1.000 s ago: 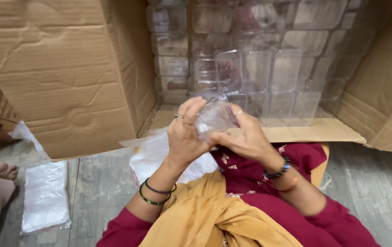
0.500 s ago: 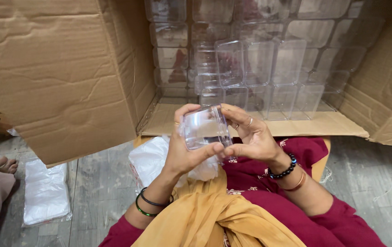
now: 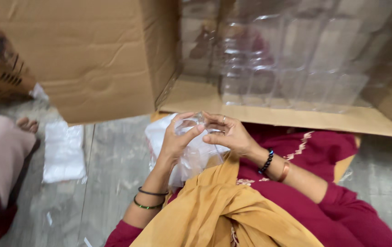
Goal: The person sits on the floor in front of an open cardboard box filled with clear plastic containers. They take plastic bags, insert a container into each bag, and place the bagged containers back into the box, repeating this for multiple containers while another person nearby handles wrapped items.
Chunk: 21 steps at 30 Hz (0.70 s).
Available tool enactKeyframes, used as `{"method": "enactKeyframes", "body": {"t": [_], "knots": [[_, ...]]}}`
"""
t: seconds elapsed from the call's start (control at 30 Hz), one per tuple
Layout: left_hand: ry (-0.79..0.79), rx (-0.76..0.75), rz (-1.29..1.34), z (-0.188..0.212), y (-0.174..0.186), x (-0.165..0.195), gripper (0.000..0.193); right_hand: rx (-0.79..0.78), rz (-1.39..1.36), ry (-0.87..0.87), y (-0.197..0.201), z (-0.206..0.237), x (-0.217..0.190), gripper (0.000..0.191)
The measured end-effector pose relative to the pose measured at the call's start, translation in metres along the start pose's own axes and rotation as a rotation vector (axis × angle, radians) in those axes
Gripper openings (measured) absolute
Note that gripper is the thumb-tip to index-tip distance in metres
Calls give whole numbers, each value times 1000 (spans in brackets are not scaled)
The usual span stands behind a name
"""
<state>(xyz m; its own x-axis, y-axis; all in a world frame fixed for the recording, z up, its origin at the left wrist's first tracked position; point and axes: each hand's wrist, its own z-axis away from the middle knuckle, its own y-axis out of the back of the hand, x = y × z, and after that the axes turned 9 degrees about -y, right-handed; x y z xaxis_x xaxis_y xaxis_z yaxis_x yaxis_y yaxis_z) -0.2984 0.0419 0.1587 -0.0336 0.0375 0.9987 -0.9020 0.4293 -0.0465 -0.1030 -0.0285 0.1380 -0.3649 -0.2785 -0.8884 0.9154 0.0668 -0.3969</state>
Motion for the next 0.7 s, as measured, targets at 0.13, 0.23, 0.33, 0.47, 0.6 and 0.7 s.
{"method": "enactKeyframes", "body": {"t": [0.13,0.23,0.33,0.47,0.6,0.7], "knots": [[80,19,42,22,13,-30,64,7,-10,-62,-7,4,17,62],[56,4,86,33,14,-43,64,11,25,-68,-7,12,21,60],[80,2,115,39,12,-50,67,15,-24,-102,-7,18,23,62],[74,-7,125,42,8,-51,70,10,-16,-89,-9,23,24,65],[113,-7,150,43,11,-46,71,35,82,-128,-10,23,23,68],[128,-12,131,46,11,-43,71,34,181,-141,-11,22,21,70]]}}
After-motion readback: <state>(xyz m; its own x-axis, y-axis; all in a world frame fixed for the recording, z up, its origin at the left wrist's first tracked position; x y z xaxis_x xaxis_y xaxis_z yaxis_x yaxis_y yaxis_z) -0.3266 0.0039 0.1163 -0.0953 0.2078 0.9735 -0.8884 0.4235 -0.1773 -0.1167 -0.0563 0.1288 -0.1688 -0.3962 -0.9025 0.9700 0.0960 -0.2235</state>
